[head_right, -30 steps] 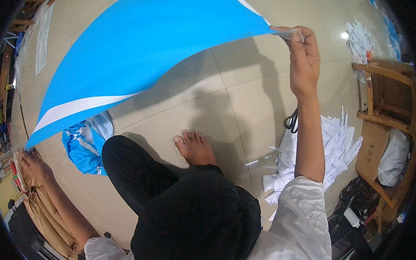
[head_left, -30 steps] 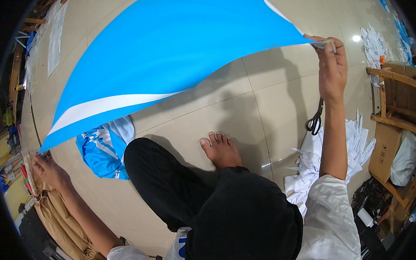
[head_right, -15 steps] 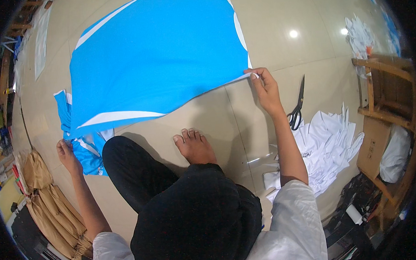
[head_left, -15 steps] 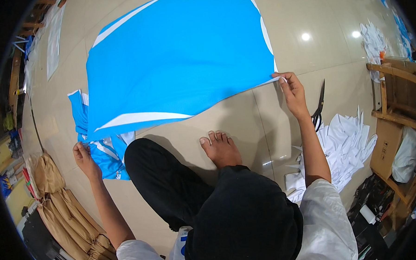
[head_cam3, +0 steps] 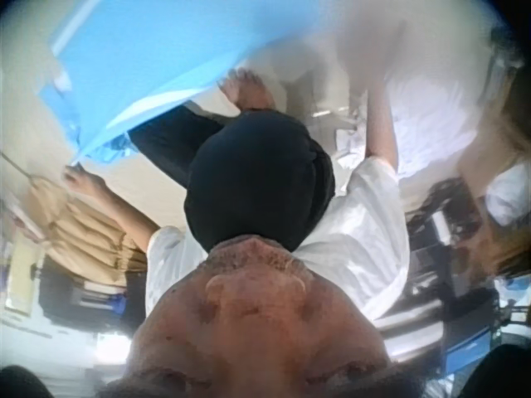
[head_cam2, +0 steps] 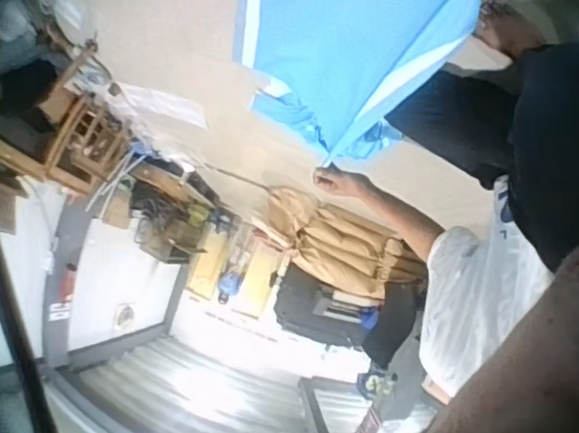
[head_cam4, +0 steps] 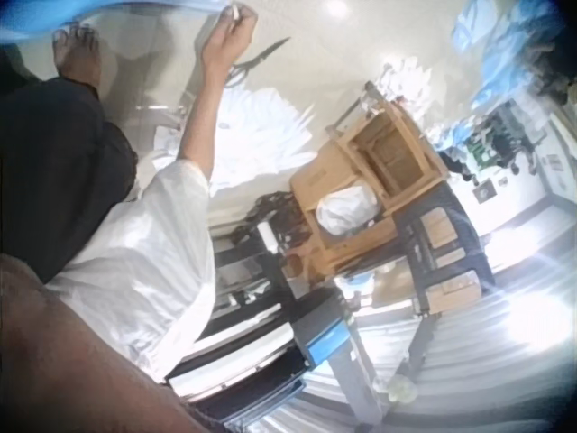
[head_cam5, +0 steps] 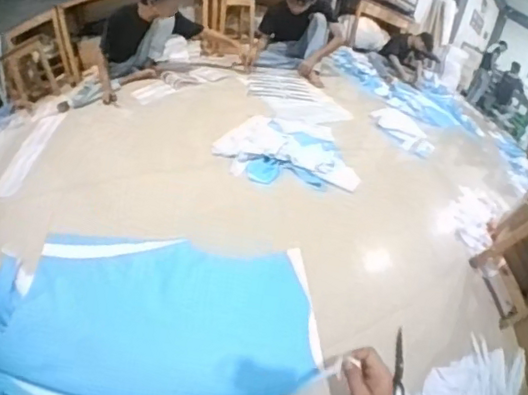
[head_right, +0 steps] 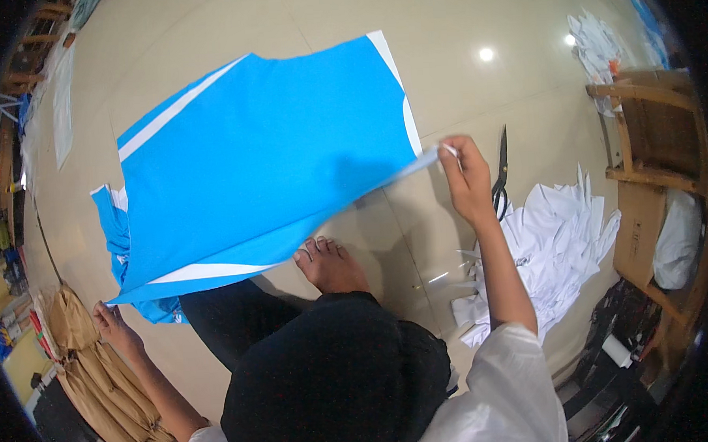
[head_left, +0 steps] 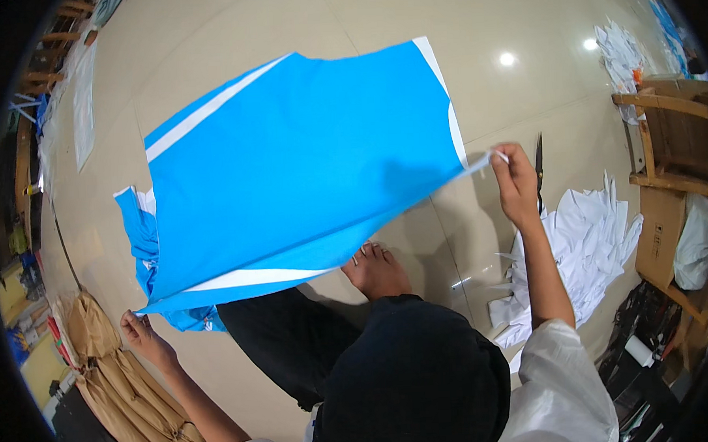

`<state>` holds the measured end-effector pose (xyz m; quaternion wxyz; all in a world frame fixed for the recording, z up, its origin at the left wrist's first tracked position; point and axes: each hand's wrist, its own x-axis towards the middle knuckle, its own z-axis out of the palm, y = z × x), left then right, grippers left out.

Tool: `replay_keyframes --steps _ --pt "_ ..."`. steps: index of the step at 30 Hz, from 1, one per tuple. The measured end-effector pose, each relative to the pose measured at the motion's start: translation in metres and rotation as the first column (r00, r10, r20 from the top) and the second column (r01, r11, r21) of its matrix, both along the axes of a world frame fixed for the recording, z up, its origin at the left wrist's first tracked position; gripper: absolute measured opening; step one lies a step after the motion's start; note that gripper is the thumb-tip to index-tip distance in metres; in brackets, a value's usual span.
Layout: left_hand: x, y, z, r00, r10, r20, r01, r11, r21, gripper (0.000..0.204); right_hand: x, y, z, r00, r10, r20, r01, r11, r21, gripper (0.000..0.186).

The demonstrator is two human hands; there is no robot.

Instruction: The person sits on the floor and uses scissors to cut a large piece of blue and white fabric. They trim the edges and cut along the color lines to separate sections of the material.

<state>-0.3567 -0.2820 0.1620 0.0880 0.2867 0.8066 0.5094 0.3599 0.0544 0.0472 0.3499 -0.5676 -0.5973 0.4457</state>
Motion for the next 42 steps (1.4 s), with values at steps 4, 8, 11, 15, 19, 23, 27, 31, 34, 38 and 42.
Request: replay_keyframes --steps 4,8,11,15,19,23,27,31,34,38,42 --pt "-0.026 0.058 -0.005 0.999 -0.039 -0.026 0.039 0.999 -0.018 0.028 -0.026 0.072 -0.011 0.998 0.069 0.01 -0.07 0.995 0.073 0.02" --pt "-0.04 0.138 -0.026 0.997 -0.074 0.005 0.074 0.997 -0.006 0.03 -0.045 0.132 -0.053 0.989 -0.006 0.149 -0.005 0.998 0.069 0.027" --pt "-0.079 0.173 -0.045 0.994 -0.108 -0.009 0.108 0.992 -0.068 0.029 -0.062 0.157 -0.067 0.969 0.037 0.243 -0.042 0.999 0.015 0.029" --pt "-0.125 0.208 -0.078 0.975 -0.22 0.007 0.219 0.966 -0.136 0.026 -0.06 0.172 -0.082 0.956 0.007 0.292 -0.02 0.999 0.039 0.03" --pt "-0.13 0.239 -0.114 0.96 -0.281 0.009 0.28 0.95 -0.136 0.025 -0.053 0.168 -0.087 0.969 -0.052 0.242 0.057 0.998 -0.016 0.03" --pt "-0.131 0.258 -0.124 0.953 -0.3 -0.034 0.291 0.944 -0.154 0.026 -0.055 0.164 -0.074 0.952 -0.128 0.279 0.13 0.991 0.013 0.029" --pt "-0.144 0.278 -0.131 0.95 -0.305 -0.071 0.281 0.931 -0.233 0.028 -0.054 0.17 -0.08 0.933 -0.125 0.336 0.106 0.992 0.074 0.031" --pt "-0.152 0.297 -0.145 0.953 -0.286 -0.098 0.255 0.933 -0.253 0.028 -0.059 0.171 -0.086 0.9 -0.151 0.41 0.134 0.989 0.07 0.032" --pt "-0.153 0.303 -0.154 0.95 -0.293 -0.107 0.27 0.944 -0.188 0.028 -0.061 0.168 -0.084 0.884 -0.176 0.433 0.141 0.984 0.112 0.032" --pt "-0.153 0.306 -0.155 0.935 -0.315 -0.164 0.299 0.947 -0.117 0.027 -0.064 0.155 -0.077 0.871 -0.294 0.395 0.25 0.955 0.16 0.03" --pt "-0.139 0.318 -0.17 0.945 -0.301 -0.125 0.29 0.952 -0.099 0.028 -0.055 0.145 -0.073 0.85 -0.342 0.4 0.303 0.939 0.16 0.03"
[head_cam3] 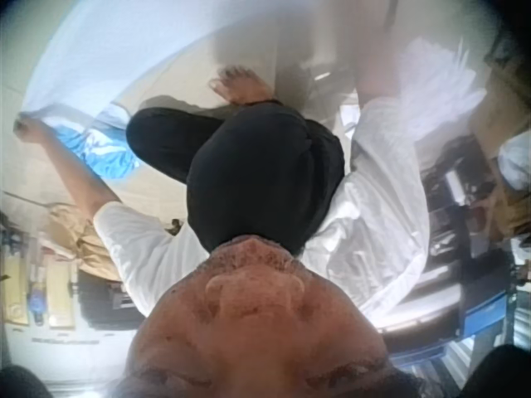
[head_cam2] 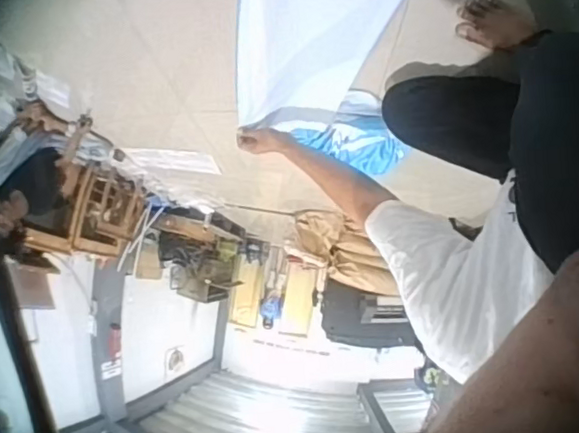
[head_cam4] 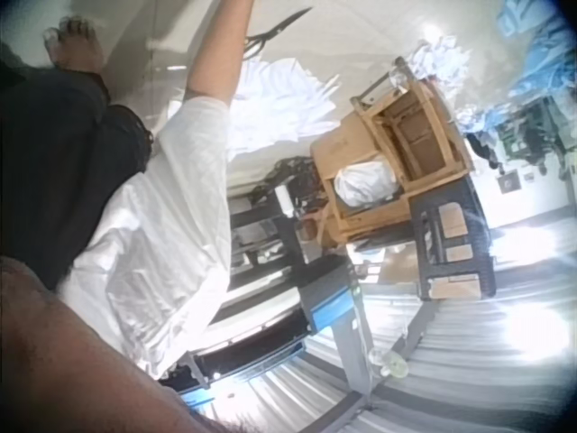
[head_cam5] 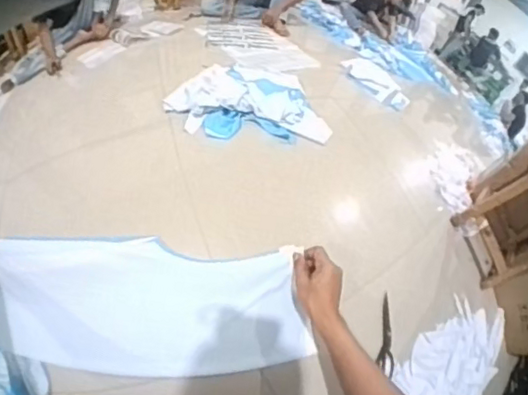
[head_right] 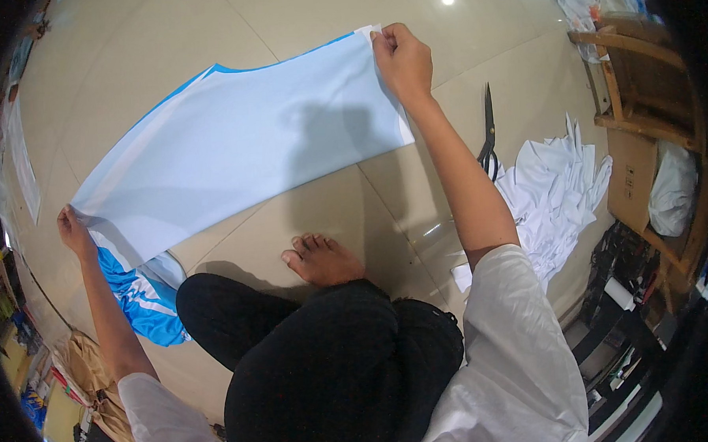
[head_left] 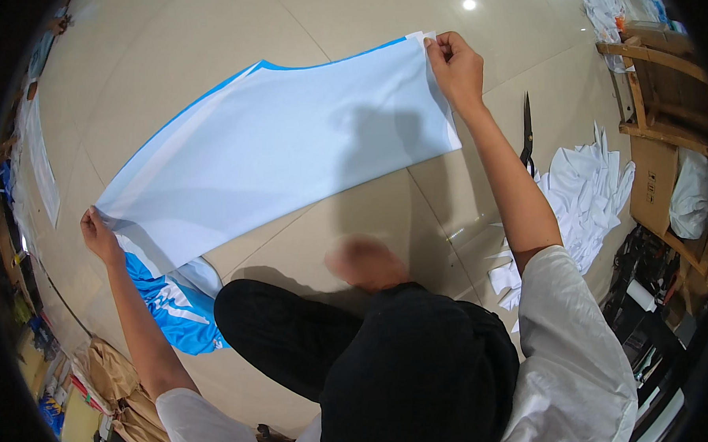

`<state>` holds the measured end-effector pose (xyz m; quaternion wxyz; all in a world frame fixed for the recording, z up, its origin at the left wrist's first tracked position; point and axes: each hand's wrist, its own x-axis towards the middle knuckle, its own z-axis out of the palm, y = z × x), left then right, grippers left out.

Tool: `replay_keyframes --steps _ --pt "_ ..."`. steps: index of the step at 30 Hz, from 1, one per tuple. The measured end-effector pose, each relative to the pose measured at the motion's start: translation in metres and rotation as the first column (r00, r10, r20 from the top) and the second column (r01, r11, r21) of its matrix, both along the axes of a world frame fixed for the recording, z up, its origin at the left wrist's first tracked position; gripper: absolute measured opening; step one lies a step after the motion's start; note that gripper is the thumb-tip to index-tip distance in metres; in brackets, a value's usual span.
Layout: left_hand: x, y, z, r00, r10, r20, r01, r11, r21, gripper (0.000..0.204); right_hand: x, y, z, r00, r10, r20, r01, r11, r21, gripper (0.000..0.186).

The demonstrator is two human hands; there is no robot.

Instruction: The person sits on the floor and uses scissors to cut a large piece of blue and white fabric. They trim the edges and cut along the color lines to separate sections of the material.

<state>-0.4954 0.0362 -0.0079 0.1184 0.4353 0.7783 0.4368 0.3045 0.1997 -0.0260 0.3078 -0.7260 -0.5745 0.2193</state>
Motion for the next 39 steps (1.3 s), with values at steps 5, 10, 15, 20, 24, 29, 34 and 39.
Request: replay_keyframes --steps 5,10,15,20,24,29,34,39 --pt "-0.036 0.019 -0.018 0.999 0.044 -0.023 -0.045 0.998 -0.039 0.03 -0.006 0.006 -0.012 1.0 0.007 0.023 -0.006 1.0 -0.025 0.03" --pt "-0.045 0.038 -0.024 0.971 0.056 -0.231 -0.104 0.973 -0.204 0.037 -0.009 0.01 -0.011 0.998 0.026 0.051 -0.024 0.999 -0.041 0.029" --pt "0.064 0.09 -0.04 0.763 -0.16 -0.626 0.136 0.987 -0.086 0.034 -0.012 0.01 -0.012 0.997 -0.007 0.075 0.013 0.997 -0.08 0.03" --pt "0.278 0.135 -0.022 0.846 -0.439 -0.303 0.416 0.899 -0.138 0.023 -0.009 0.012 -0.015 0.992 -0.036 0.121 0.044 0.997 -0.068 0.034" --pt "0.371 0.153 -0.017 0.731 -0.577 -0.364 0.563 0.812 -0.156 0.019 -0.013 0.01 -0.015 0.993 -0.042 0.11 0.046 0.998 -0.035 0.033" --pt "0.406 0.162 -0.029 0.778 -0.516 -0.359 0.503 0.854 -0.137 0.014 -0.013 0.006 -0.02 0.995 -0.06 0.074 0.058 0.998 0.035 0.032" --pt "0.41 0.161 -0.037 0.796 -0.479 -0.369 0.462 0.876 -0.141 0.017 -0.017 -0.002 -0.026 0.996 -0.087 0.034 0.082 0.99 0.119 0.03" --pt "0.413 0.16 -0.039 0.792 -0.466 -0.394 0.453 0.882 -0.132 0.016 -0.02 -0.006 -0.032 0.994 -0.104 0.045 0.094 0.978 0.187 0.028"
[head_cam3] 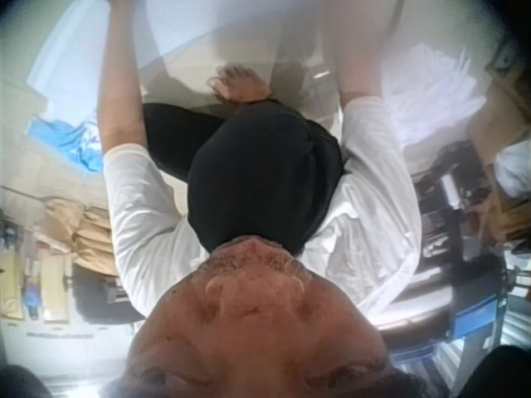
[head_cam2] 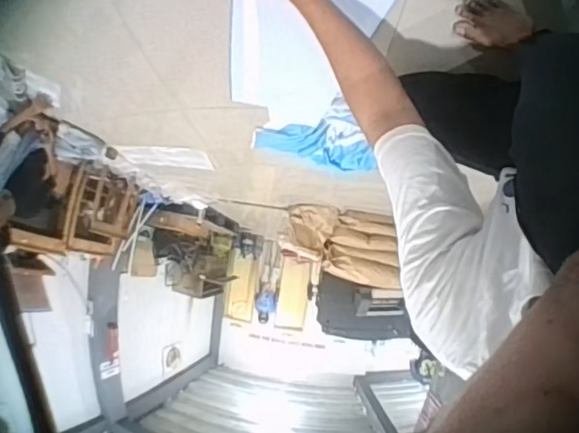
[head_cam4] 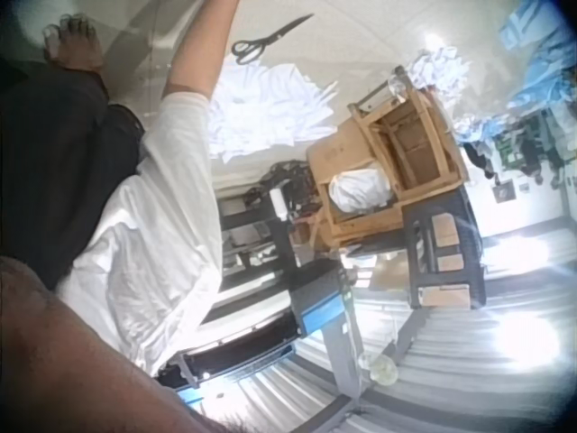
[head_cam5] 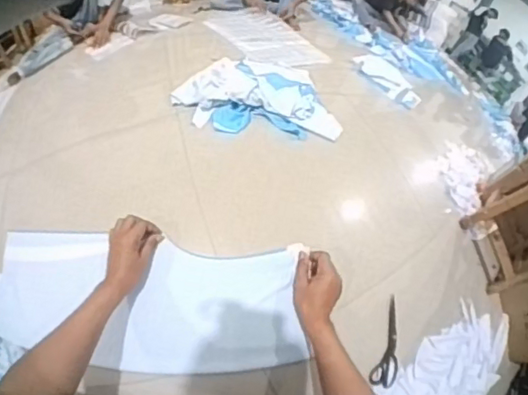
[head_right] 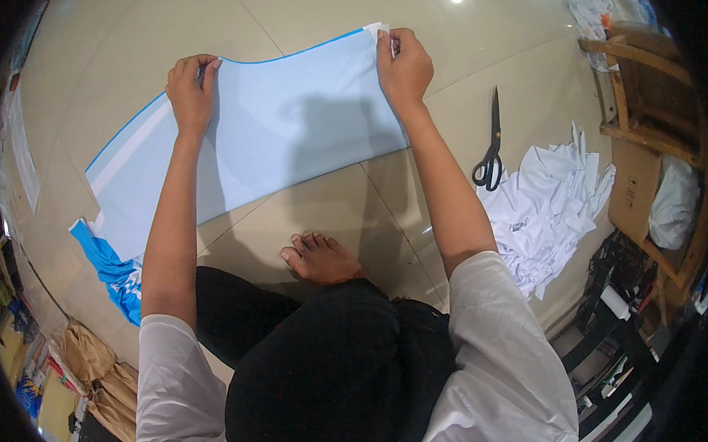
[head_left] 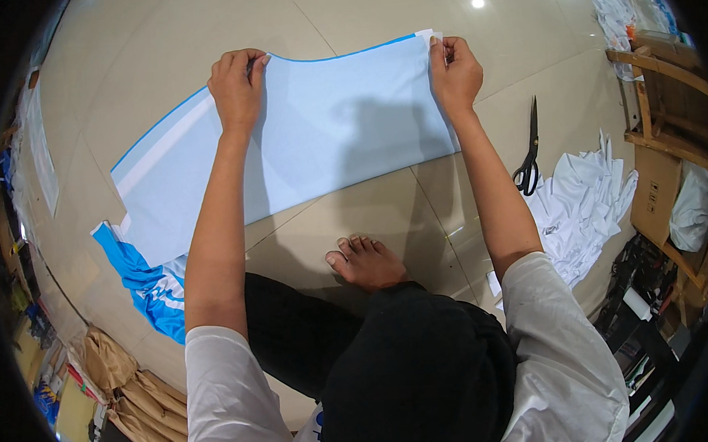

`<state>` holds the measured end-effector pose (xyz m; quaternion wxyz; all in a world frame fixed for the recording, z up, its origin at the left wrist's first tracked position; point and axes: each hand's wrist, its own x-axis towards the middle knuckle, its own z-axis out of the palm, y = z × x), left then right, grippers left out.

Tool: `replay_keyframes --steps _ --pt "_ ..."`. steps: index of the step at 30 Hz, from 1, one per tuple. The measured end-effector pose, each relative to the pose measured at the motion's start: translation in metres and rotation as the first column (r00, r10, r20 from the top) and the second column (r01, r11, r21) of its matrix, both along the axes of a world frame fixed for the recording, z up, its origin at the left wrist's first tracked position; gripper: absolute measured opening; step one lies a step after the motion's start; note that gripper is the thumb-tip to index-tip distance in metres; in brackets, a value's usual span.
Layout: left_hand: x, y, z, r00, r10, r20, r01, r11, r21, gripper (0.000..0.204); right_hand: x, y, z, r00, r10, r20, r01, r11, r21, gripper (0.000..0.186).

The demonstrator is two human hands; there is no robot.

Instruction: The person sits on the floor and uses scissors to cut a large piece of blue and white fabric. They trim the edges and cut along the color lines to separate sections of the material.

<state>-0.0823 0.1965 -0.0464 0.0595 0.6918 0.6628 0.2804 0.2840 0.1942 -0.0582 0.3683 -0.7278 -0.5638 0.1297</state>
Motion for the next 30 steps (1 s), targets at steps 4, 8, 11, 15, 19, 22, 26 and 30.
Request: replay_keyframes --steps 4,8,11,15,19,22,26,30 --pt "-0.0013 0.0005 -0.0053 1.0 -0.009 0.026 0.008 1.0 0.025 0.011 -0.0004 0.0011 -0.0053 1.0 -0.003 -0.004 0.003 0.999 0.033 0.027" --pt "-0.0024 0.0008 -0.0058 0.999 -0.021 0.026 0.021 1.0 0.001 0.011 -0.0009 0.0008 -0.0059 1.0 -0.011 -0.012 0.011 0.999 0.035 0.026" --pt "-0.0024 0.0007 -0.0072 0.999 -0.021 0.024 0.021 1.0 0.002 0.01 -0.0016 0.0 -0.006 0.999 -0.01 -0.037 0.011 0.999 0.038 0.025" --pt "-0.0018 0.0011 -0.0078 1.0 -0.023 0.011 0.023 0.999 0.033 0.01 -0.0005 0.0001 -0.006 0.999 -0.006 -0.049 0.009 0.999 0.048 0.025" --pt "-0.0015 0.0014 -0.0076 1.0 -0.016 0.006 0.016 1.0 -0.014 0.009 0.0007 -0.0002 -0.0082 0.999 -0.003 -0.051 0.005 0.998 0.056 0.025" --pt "-0.0019 0.003 -0.0076 1.0 -0.012 0.015 0.012 1.0 -0.023 0.008 0.0001 -0.0002 -0.0089 0.998 -0.002 -0.067 0.006 0.998 0.06 0.025" --pt "0.0003 0.0024 -0.0049 1.0 -0.009 0.028 0.009 1.0 -0.019 0.007 0.0002 -0.001 -0.0077 0.995 -0.006 -0.096 0.01 0.999 0.04 0.026" --pt "0.0016 0.0037 -0.0017 0.998 0.005 0.059 -0.002 0.999 -0.041 0.007 0.0007 0.0006 -0.0072 0.998 -0.014 -0.066 0.016 0.999 0.035 0.027"
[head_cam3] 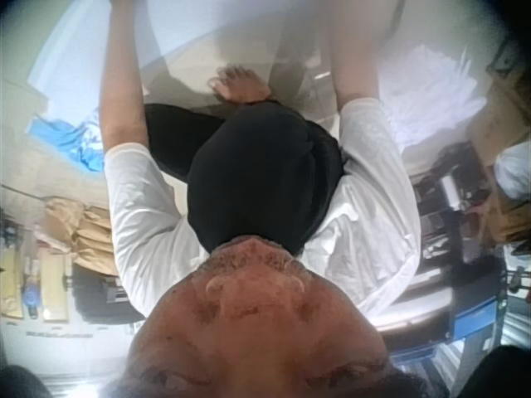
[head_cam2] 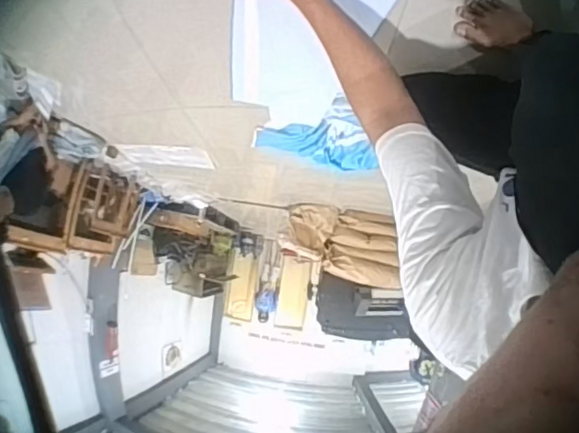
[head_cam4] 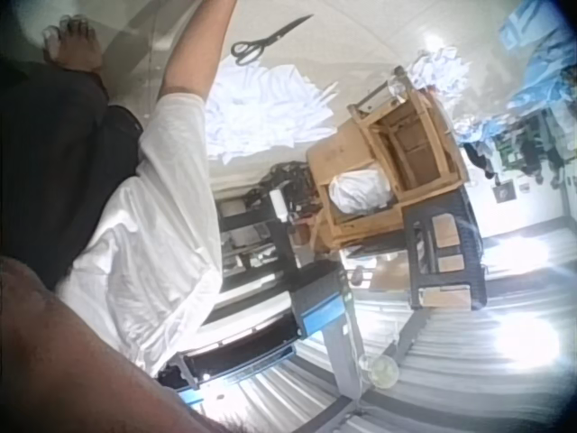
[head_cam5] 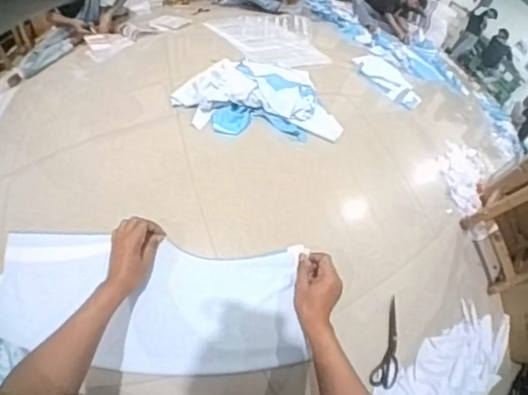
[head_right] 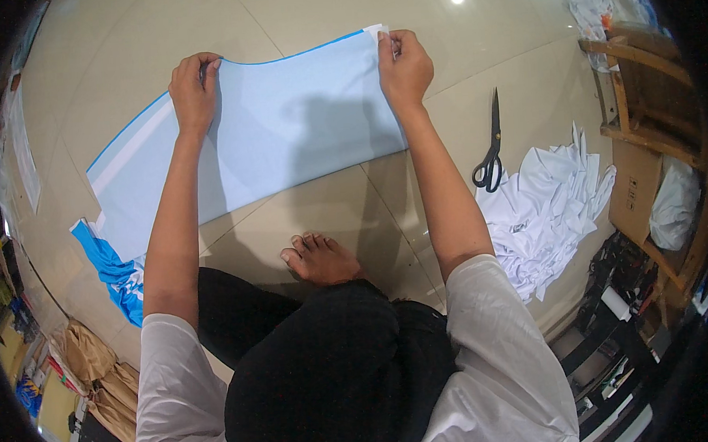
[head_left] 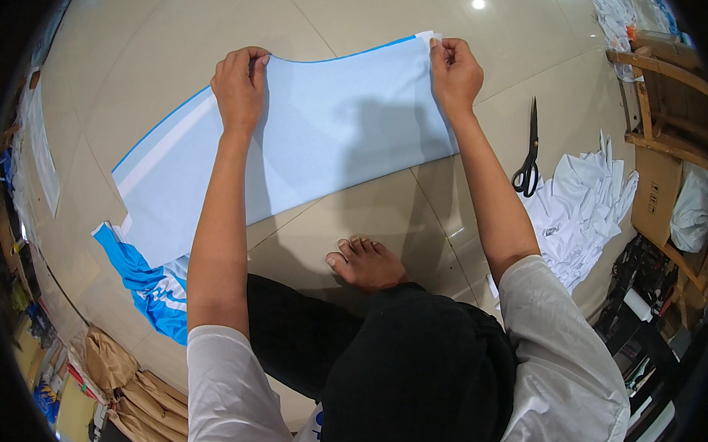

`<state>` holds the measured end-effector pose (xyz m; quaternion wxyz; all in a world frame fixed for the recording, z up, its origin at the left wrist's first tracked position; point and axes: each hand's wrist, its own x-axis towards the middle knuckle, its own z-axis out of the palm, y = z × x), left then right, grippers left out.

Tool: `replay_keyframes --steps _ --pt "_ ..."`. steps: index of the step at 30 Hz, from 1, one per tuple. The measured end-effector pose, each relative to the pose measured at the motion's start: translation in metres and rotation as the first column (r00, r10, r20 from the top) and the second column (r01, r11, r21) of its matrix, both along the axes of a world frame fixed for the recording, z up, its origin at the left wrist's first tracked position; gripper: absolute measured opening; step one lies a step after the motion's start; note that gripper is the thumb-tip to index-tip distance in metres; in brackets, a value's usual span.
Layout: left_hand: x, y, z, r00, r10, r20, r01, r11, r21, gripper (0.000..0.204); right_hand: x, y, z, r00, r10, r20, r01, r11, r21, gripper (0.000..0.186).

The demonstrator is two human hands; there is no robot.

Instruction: The person sits on the floor and uses scissors to cut a large piece of blue and white fabric. They trim the edges and cut along the color lines to separate sections of the material.

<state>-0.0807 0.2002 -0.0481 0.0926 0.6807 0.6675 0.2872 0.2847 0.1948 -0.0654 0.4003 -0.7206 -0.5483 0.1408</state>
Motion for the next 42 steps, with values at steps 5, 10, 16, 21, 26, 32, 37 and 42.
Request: replay_keyframes --steps 5,10,16,21,26,32,37,42 --pt "0.0 0.003 0.006 1.0 -0.019 -0.002 0.019 1.0 -0.023 0.007 0.0 0.002 0.0 0.999 0.005 0.036 -0.005 1.0 0.007 0.027" --pt "0.004 0.005 0.009 1.0 0.016 0.027 -0.014 0.999 -0.052 0.008 0.001 0.004 0.003 0.997 0.003 0.071 0.0 0.999 -0.045 0.028" --pt "0.006 0.008 0.01 0.999 0.008 -0.049 -0.009 0.999 -0.032 0.016 0.003 0.008 0.005 0.995 -0.013 0.102 0.021 0.996 -0.086 0.029" --pt "0.009 0.008 0.005 0.994 0.063 -0.087 -0.067 0.997 -0.046 0.013 0.002 0.012 0.009 0.989 -0.031 0.142 0.049 0.991 -0.123 0.029" --pt "0.003 -0.004 -0.001 0.988 -0.009 -0.156 0.017 0.998 0.053 0.017 0.001 0.018 0.017 0.989 -0.015 0.149 0.043 0.982 -0.185 0.028" --pt "-0.007 -0.009 -0.001 0.994 -0.071 -0.079 0.072 0.997 0.012 0.017 -0.004 0.01 0.018 0.998 0.025 0.053 -0.024 1.0 -0.016 0.025" --pt "-0.004 -0.007 0.002 0.997 -0.081 -0.017 0.081 0.997 -0.002 0.02 -0.002 0.021 0.005 0.995 0.029 -0.094 -0.02 0.996 0.092 0.025" --pt "-0.013 -0.002 0.007 0.997 -0.06 0.053 0.066 0.99 -0.127 0.025 -0.008 0.027 0.004 0.999 -0.006 0.037 0.007 1.0 -0.021 0.026"
